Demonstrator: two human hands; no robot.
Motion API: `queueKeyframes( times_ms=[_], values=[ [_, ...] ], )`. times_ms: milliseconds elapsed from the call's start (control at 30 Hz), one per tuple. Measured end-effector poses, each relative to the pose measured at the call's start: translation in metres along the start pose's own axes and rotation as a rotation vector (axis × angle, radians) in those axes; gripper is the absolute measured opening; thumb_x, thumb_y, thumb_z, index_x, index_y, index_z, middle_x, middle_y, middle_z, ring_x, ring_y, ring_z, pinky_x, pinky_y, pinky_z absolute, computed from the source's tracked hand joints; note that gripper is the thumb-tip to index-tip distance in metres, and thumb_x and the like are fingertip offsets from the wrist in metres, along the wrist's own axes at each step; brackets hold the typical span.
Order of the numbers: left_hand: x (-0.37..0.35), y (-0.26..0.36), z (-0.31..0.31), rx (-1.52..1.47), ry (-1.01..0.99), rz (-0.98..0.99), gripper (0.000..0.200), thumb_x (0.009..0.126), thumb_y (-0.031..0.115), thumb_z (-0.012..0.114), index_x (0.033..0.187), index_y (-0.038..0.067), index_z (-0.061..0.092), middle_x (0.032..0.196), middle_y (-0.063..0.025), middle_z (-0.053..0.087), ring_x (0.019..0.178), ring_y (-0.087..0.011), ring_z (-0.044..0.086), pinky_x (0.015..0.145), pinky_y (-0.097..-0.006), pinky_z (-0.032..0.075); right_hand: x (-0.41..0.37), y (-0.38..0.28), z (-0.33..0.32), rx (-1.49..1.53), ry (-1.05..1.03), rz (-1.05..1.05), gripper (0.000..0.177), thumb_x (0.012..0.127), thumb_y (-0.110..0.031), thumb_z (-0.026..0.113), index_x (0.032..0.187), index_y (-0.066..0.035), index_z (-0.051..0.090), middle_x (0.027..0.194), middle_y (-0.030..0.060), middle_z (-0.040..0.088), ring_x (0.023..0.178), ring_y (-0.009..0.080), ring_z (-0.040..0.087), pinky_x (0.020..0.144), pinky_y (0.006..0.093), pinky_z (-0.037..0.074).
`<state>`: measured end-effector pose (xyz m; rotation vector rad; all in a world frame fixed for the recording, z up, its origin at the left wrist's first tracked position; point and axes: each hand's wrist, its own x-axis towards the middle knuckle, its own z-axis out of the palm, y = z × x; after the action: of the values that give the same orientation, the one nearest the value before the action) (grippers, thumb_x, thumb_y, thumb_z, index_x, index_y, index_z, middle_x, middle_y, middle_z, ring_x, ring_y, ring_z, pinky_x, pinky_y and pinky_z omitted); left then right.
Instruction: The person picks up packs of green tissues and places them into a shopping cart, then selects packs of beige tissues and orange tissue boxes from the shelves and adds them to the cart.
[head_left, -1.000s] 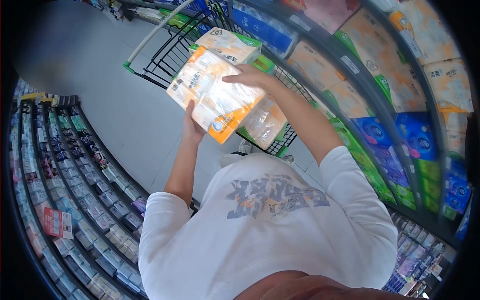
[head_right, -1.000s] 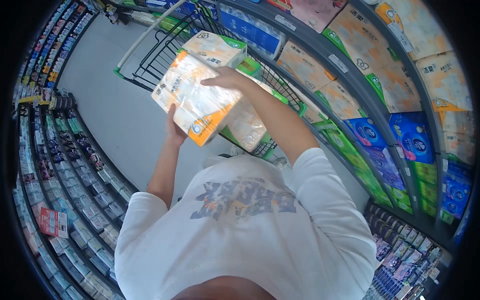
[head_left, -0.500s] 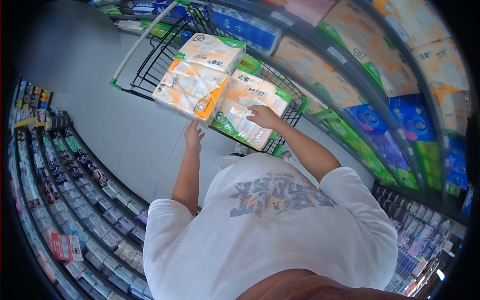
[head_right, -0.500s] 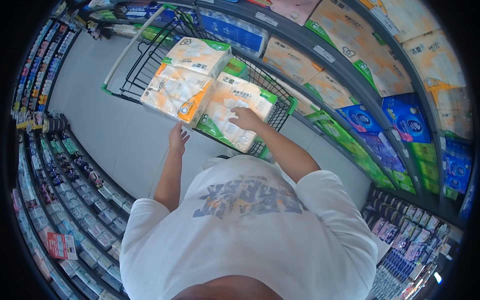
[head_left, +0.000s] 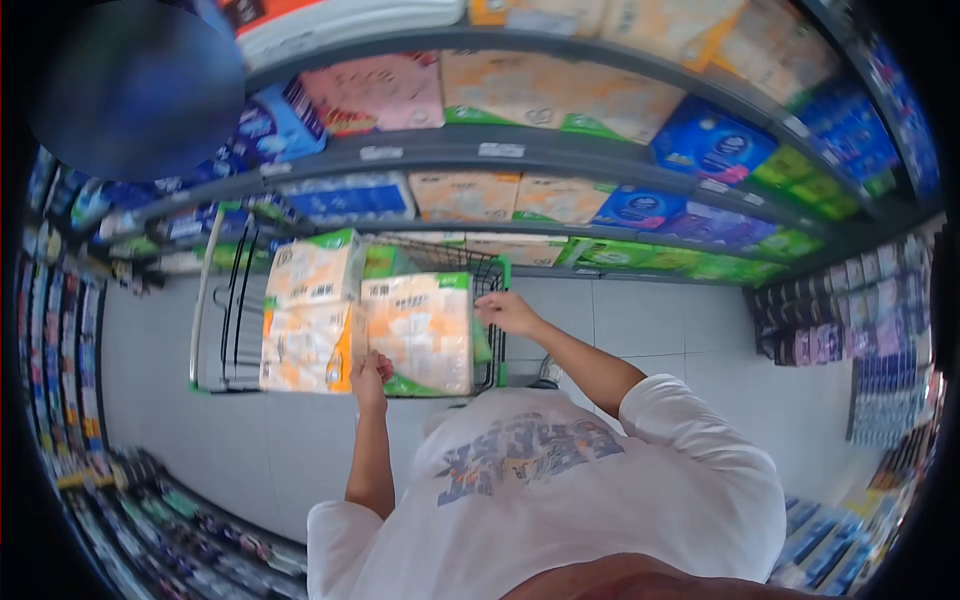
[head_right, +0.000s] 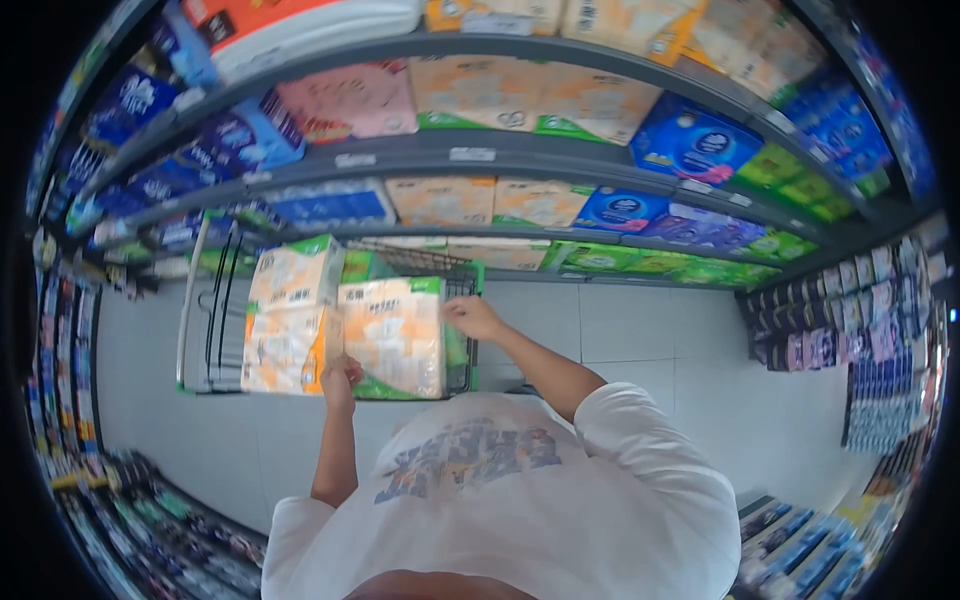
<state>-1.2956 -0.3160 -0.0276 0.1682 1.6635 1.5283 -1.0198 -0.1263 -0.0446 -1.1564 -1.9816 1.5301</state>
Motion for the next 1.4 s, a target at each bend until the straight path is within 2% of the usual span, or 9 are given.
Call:
queueKeyframes(
  times_ms=[133,467,733,867,967,1100,1233,1267,1400],
  values=[
    [0.007,0.023,0.062,0.154,-0.167,0.031,0.016,0.090,0.015,0.058,0.098,0.002,0.062,0.080,-0.0083,0.066,0.069,-0.0153,0.063,0.060,-0.0264,0.053,0.002,-0.011,-0.042,0.138,0.026,0.043,0.035,0.086,-0.026,0.068,0.109,0.001,0.067,0.095,0.0180,0.071,0.085,0.0229,0.069,0.076,0.0342,0.053],
    [0.008,0.139,0.274,0.416,-0.678,0.562,0.034,0.084,0.007,0.066,0.116,0.000,0.056,0.093,-0.0083,0.068,0.083,-0.0139,0.064,0.070,-0.0256,0.051,0.001,-0.064,-0.250,0.039,0.304,-0.076,0.028,0.088,-0.014,0.067,0.111,0.002,0.064,0.087,0.0089,0.069,0.079,0.0129,0.065,0.071,0.0272,0.051],
    [-0.061,0.256,0.442,0.591,-0.575,1.256,0.045,0.080,0.017,0.070,0.119,-0.001,0.059,0.115,-0.0184,0.064,0.101,-0.0294,0.064,0.088,-0.0371,0.051,-0.003,-0.159,-0.405,-0.028,0.491,-0.316,0.029,0.088,-0.012,0.067,0.113,0.002,0.064,0.095,0.0082,0.070,0.084,0.0128,0.065,0.077,0.0276,0.052],
    [-0.087,0.313,0.512,0.546,-0.548,1.484,0.054,0.077,0.017,0.070,0.125,-0.002,0.055,0.129,-0.0221,0.056,0.121,-0.0352,0.053,0.102,-0.0385,0.042,0.000,-0.211,-0.462,-0.047,0.823,-0.601,0.029,0.085,-0.015,0.067,0.109,0.002,0.064,0.092,0.0106,0.070,0.087,0.0159,0.065,0.078,0.0292,0.051],
    [-0.098,0.344,0.550,0.541,-0.473,1.676,0.062,0.077,0.019,0.069,0.132,-0.002,0.049,0.132,-0.0242,0.052,0.124,-0.0365,0.050,0.104,-0.0391,0.040,0.013,-0.238,-0.503,-0.217,1.006,-0.639,0.042,0.082,-0.016,0.068,0.118,0.003,0.058,0.107,0.0173,0.066,0.102,0.0243,0.063,0.087,0.0329,0.050],
    [-0.092,0.365,0.585,0.504,-0.427,1.683,0.070,0.077,0.019,0.068,0.138,-0.002,0.041,0.133,-0.0263,0.050,0.124,-0.0365,0.050,0.103,-0.0390,0.040,0.036,-0.259,-0.537,-0.323,1.151,-0.612,0.062,0.079,-0.020,0.070,0.131,0.003,0.047,0.124,0.0229,0.057,0.118,0.0312,0.056,0.097,0.0388,0.045],
    [-0.084,0.377,0.606,0.374,-0.621,1.360,0.064,0.078,0.012,0.068,0.135,-0.002,0.042,0.123,-0.0204,0.058,0.113,-0.0280,0.057,0.095,-0.0345,0.044,0.052,-0.272,-0.552,-0.402,1.152,-0.635,0.068,0.076,-0.023,0.072,0.132,0.002,0.045,0.127,0.0239,0.055,0.120,0.0338,0.054,0.101,0.0400,0.042],
    [-0.086,0.379,0.610,0.258,-0.782,1.252,0.061,0.079,0.010,0.067,0.133,-0.001,0.042,0.119,-0.0172,0.060,0.108,-0.0241,0.059,0.092,-0.0327,0.046,0.050,-0.280,-0.554,-0.401,1.072,-0.629,0.068,0.075,-0.023,0.072,0.132,0.002,0.045,0.127,0.0237,0.056,0.119,0.0342,0.055,0.100,0.0399,0.043],
    [-0.094,0.383,0.616,0.247,-0.774,1.112,0.057,0.079,0.004,0.066,0.130,-0.001,0.043,0.114,-0.0130,0.062,0.104,-0.0196,0.060,0.087,-0.0298,0.047,0.046,-0.295,-0.554,-0.407,0.880,-0.584,0.069,0.074,-0.023,0.074,0.132,0.000,0.045,0.124,0.0220,0.059,0.115,0.0342,0.058,0.097,0.0399,0.045]
  ],
)
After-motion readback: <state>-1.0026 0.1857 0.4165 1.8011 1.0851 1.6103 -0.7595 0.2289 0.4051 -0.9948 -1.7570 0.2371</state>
